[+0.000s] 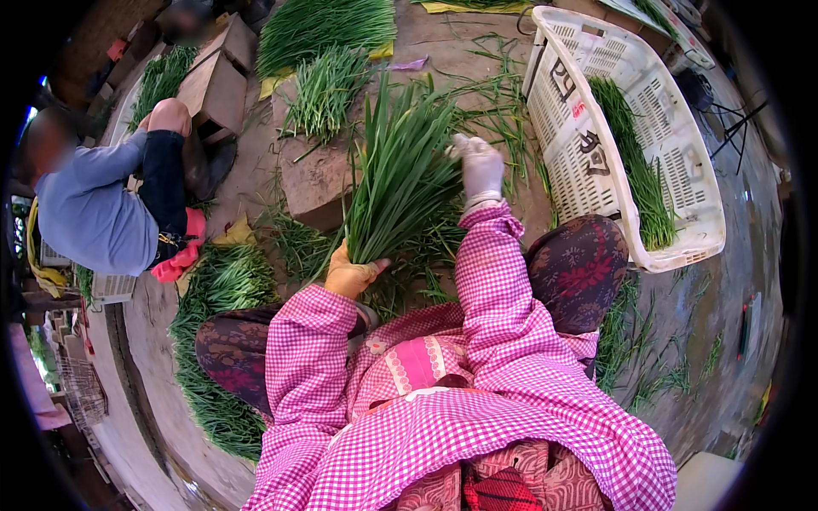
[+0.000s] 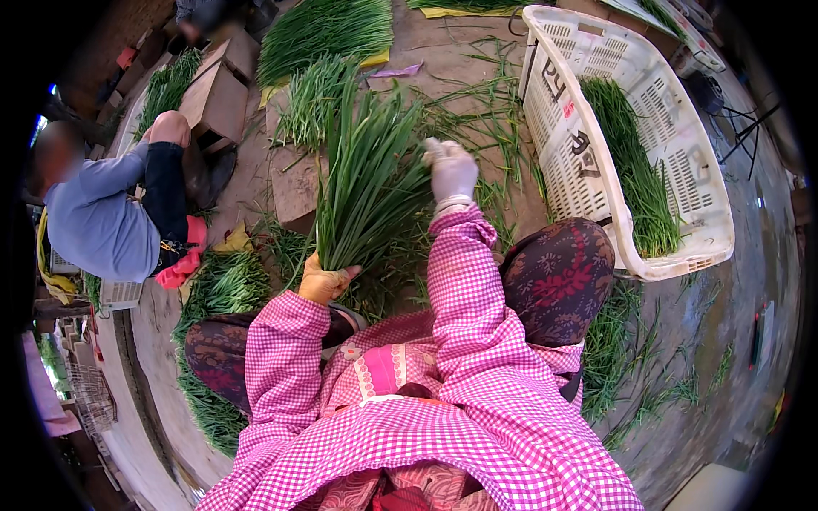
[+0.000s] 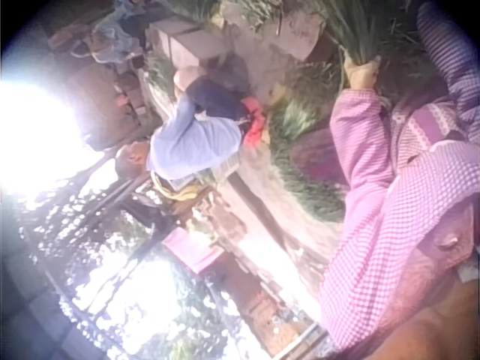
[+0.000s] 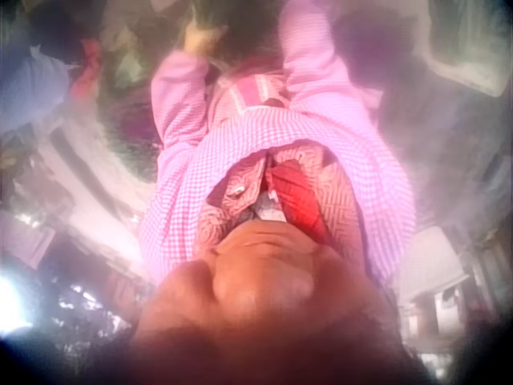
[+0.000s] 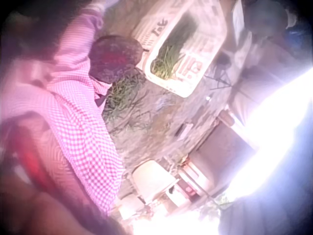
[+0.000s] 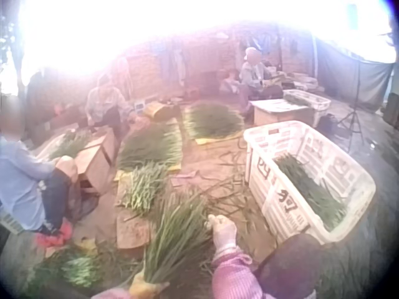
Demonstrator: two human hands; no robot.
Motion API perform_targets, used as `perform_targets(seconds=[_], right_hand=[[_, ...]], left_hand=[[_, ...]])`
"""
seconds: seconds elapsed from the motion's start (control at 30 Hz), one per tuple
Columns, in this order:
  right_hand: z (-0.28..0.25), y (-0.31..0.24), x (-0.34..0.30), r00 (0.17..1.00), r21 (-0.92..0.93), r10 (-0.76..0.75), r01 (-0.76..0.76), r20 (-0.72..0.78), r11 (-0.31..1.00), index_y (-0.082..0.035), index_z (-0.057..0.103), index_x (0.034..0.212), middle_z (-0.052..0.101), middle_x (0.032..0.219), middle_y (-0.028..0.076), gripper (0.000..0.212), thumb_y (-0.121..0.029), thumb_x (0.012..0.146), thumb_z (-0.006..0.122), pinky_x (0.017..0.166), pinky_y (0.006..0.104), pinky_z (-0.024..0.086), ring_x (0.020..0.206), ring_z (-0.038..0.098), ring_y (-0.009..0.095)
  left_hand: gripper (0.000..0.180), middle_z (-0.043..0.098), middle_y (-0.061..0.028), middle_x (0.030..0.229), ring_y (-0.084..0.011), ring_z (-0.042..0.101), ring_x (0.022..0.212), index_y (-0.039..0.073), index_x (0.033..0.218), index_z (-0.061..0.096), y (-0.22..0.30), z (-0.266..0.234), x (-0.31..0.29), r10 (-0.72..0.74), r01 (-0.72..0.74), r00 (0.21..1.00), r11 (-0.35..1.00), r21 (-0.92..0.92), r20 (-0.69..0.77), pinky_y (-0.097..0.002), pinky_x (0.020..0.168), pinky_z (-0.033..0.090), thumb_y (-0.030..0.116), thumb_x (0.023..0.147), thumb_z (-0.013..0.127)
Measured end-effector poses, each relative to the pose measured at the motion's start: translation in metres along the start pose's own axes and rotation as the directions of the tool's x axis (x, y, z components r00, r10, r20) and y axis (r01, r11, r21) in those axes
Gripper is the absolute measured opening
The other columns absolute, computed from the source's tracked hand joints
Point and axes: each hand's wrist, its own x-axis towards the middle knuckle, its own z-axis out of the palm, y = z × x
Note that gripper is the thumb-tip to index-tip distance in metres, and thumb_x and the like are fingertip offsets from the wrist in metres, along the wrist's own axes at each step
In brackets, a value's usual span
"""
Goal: The person gathers green vegetable stalks by hand, aligns them into a bunch, and secures the bundle with a thin tie.
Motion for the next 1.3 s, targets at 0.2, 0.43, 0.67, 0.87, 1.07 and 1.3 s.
perform_targets(seconds=[0.2,0.43,0.67,0.87,1.07,1.3], right_hand=[[-0.023,0.005,0.015,0.939,0.422,0.131,0.017,-0.317,0.906,-0.001,0.062,0.084,0.067,0.085,0.010,0.012,-0.011,0.090,0.059,0.078,0.0292,0.048,0.081,0.063,0.017],[0.003,0.001,0.007,0.997,0.214,-0.065,0.070,-0.030,0.974,-0.005,0.066,0.104,0.068,0.092,0.007,0.023,-0.021,0.088,0.064,0.078,0.0272,0.048,0.084,0.061,0.014],[0.026,-0.082,-0.047,0.455,0.244,-0.135,-0.188,0.880,0.951,0.001,0.067,0.080,0.068,0.077,0.009,0.040,-0.032,0.094,0.052,0.065,0.0278,0.050,0.067,0.062,0.015],[0.087,-0.075,-0.101,0.408,-0.065,0.111,-0.123,0.906,0.990,-0.004,0.069,0.067,0.066,0.065,0.005,0.057,-0.054,0.088,0.051,0.064,0.0275,0.051,0.060,0.064,0.015],[0.084,-0.075,-0.101,0.543,0.062,0.061,-0.206,0.838,0.977,0.000,0.069,0.076,0.068,0.071,0.009,0.039,-0.028,0.093,0.049,0.064,0.0274,0.052,0.059,0.064,0.016],[0.019,-0.047,-0.028,0.913,0.660,0.063,-0.338,0.403,0.671,-0.001,0.065,0.088,0.067,0.095,0.015,0.039,-0.034,0.096,0.046,0.076,0.0319,0.050,0.084,0.064,0.022]], left_hand=[[0.053,0.061,-0.0073,0.095,-0.0123,0.051,0.061,0.005,0.114,0.054,-0.007,-0.017,0.007,-0.054,0.057,0.997,0.998,0.039,-0.063,-0.0233,0.057,0.047,-0.026,0.071,0.053],[0.048,0.061,-0.0081,0.083,-0.0100,0.046,0.050,0.006,0.112,0.053,0.003,-0.015,0.012,0.113,-0.133,0.965,0.988,-0.072,-0.235,-0.0223,0.043,0.035,-0.019,0.072,0.059],[0.039,0.066,-0.0113,0.103,-0.0285,0.063,0.095,0.011,0.121,0.054,0.002,-0.042,0.018,0.536,-0.052,0.799,0.515,0.856,-0.274,-0.0336,0.080,0.049,0.016,0.083,0.062],[0.051,0.066,-0.0147,0.096,-0.0338,0.065,0.078,0.022,0.127,0.052,0.022,-0.033,-0.008,0.751,-0.015,0.630,0.266,0.964,-0.198,-0.0404,0.068,0.052,0.009,0.078,0.063],[0.052,0.066,-0.0104,0.095,-0.0307,0.065,0.073,0.021,0.126,0.053,0.031,-0.038,-0.010,0.717,0.116,0.660,0.200,0.973,-0.226,-0.0387,0.064,0.052,0.006,0.077,0.063],[0.055,0.067,-0.0151,0.093,-0.0319,0.066,0.082,0.026,0.128,0.046,0.006,-0.063,0.016,0.676,-0.086,0.670,0.480,0.873,-0.305,-0.0417,0.071,0.052,0.016,0.078,0.067]])
